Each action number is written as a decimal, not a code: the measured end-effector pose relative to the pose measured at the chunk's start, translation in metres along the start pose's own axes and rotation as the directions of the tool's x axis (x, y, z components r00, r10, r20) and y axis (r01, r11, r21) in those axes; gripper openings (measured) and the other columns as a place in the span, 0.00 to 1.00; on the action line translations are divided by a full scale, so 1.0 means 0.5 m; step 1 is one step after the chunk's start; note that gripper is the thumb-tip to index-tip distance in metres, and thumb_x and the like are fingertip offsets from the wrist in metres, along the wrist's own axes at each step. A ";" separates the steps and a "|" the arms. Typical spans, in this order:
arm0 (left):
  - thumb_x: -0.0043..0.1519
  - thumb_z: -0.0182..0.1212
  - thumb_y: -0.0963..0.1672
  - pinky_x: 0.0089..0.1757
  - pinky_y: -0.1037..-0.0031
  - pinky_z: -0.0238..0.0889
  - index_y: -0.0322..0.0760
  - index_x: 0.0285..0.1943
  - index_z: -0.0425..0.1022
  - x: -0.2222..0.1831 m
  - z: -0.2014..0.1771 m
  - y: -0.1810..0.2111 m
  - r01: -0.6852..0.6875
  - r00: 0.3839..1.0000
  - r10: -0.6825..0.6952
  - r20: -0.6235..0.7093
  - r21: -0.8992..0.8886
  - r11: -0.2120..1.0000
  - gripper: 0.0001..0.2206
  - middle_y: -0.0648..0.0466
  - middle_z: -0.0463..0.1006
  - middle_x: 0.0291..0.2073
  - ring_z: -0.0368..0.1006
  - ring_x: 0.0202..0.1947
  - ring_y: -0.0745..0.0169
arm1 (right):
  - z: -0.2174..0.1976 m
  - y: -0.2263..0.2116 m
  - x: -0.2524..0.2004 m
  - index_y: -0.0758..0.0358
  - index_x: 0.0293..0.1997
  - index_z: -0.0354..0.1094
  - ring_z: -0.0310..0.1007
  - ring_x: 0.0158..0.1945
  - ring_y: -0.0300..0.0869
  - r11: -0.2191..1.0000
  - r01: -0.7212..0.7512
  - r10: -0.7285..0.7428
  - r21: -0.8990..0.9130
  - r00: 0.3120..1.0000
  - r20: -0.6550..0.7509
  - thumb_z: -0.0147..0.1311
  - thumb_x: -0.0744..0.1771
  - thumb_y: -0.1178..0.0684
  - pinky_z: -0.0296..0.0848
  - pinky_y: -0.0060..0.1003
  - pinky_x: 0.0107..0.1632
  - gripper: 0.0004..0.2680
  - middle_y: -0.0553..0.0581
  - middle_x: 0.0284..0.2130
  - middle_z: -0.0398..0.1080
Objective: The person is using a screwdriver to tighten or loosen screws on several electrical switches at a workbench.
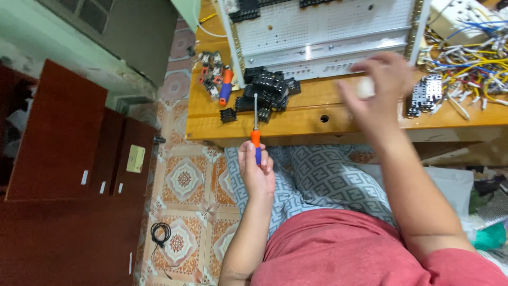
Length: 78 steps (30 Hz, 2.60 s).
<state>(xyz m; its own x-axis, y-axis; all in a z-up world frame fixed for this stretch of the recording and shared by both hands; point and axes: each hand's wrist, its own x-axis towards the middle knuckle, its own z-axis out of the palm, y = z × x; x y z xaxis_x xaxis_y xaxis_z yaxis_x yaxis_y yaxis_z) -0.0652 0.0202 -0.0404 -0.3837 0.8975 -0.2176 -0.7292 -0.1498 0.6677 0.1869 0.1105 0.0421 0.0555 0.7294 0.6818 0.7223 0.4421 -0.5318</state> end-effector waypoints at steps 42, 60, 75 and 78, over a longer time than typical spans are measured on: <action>0.67 0.61 0.41 0.26 0.82 0.75 0.31 0.63 0.60 0.037 0.143 0.102 -0.655 0.705 0.434 0.561 0.279 0.702 0.19 0.41 0.78 0.43 0.79 0.27 0.62 | 0.146 0.047 -0.024 0.52 0.54 0.59 0.63 0.36 0.42 -0.332 -0.677 0.235 0.657 0.615 0.753 0.53 0.68 0.55 0.63 0.32 0.35 0.10 0.67 0.46 0.67; 0.74 0.54 0.47 0.41 0.77 0.75 0.41 0.73 0.57 0.038 0.273 0.070 -0.710 0.654 0.378 0.655 0.358 0.607 0.20 0.48 0.75 0.49 0.75 0.42 0.64 | 0.135 0.075 -0.032 0.54 0.55 0.59 0.56 0.17 0.36 -0.360 -0.722 0.143 0.591 0.583 0.800 0.41 0.72 0.51 0.50 0.24 0.16 0.07 0.59 0.42 0.65; 0.73 0.55 0.49 0.56 0.76 0.74 0.41 0.74 0.58 0.030 0.312 0.084 -0.757 0.619 0.333 0.711 0.428 0.493 0.22 0.48 0.75 0.52 0.78 0.50 0.62 | 0.137 0.079 -0.037 0.52 0.51 0.59 0.57 0.21 0.36 -0.390 -0.696 0.185 0.604 0.583 0.791 0.46 0.72 0.48 0.49 0.22 0.18 0.05 0.59 0.40 0.65; 0.74 0.50 0.53 0.35 0.84 0.63 0.49 0.71 0.68 0.051 0.317 0.099 -0.791 0.611 0.362 0.704 0.521 0.321 0.19 0.60 0.71 0.50 0.60 0.30 0.76 | 0.141 0.087 -0.040 0.53 0.52 0.60 0.59 0.21 0.36 -0.410 -0.681 0.196 0.606 0.583 0.788 0.47 0.72 0.49 0.51 0.23 0.18 0.06 0.58 0.39 0.66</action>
<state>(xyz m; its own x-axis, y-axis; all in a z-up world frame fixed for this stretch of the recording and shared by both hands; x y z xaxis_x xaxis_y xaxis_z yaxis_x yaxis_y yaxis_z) -0.0212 0.1013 0.1001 -0.0993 0.7863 0.6098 0.3645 -0.5415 0.7576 0.1686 0.1520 -0.0303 -0.3698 0.9235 -0.1023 -0.7521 -0.3621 -0.5506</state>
